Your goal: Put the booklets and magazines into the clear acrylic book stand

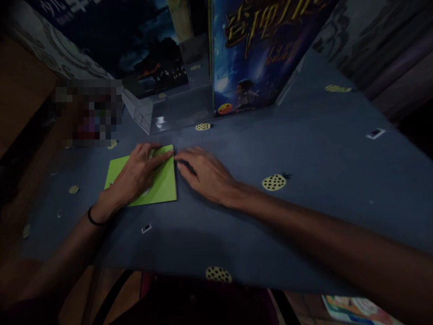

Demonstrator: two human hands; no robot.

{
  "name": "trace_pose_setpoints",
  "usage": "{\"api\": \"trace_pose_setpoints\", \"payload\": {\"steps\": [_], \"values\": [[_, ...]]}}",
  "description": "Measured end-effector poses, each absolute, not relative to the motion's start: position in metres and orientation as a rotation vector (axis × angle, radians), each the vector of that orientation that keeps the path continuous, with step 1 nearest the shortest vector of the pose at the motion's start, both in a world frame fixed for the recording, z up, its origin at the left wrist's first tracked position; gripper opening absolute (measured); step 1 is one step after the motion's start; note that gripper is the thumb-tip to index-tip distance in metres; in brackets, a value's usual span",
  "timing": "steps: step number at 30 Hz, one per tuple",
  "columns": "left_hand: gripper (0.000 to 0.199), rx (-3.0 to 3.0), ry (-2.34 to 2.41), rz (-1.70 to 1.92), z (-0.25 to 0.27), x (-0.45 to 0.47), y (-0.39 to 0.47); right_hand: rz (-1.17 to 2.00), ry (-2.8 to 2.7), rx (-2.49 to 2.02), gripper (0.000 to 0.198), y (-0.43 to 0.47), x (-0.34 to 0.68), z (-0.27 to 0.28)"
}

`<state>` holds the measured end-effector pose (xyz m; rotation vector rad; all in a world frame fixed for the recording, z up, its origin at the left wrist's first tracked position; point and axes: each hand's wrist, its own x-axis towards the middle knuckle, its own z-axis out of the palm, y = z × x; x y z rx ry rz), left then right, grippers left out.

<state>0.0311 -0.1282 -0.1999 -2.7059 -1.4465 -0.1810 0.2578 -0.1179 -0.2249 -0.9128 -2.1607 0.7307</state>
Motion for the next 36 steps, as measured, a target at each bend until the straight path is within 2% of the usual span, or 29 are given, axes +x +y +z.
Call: {"api": "trace_pose_setpoints", "payload": {"steps": [9,14,30,36], "values": [[0.051,-2.863,-1.375,-0.189,-0.196,0.028,-0.157,0.791,-2.093,-0.939,0.032,-0.119,0.26,-0.223],[0.06,-2.936,-1.371,-0.211,-0.189,0.03,-0.18,0.795,-2.189,-0.831,0.038,-0.12,0.262,-0.223],[0.058,-2.899,-1.398,-0.294,-0.197,0.026,-0.232,0.556,-2.464,-0.558,0.034,-0.123,0.259,-0.233],[0.042,-2.73,-1.53,-0.329,-0.2,0.006,-0.239,0.46,-2.493,-0.535,0.034,-0.123,0.258,-0.235]]}}
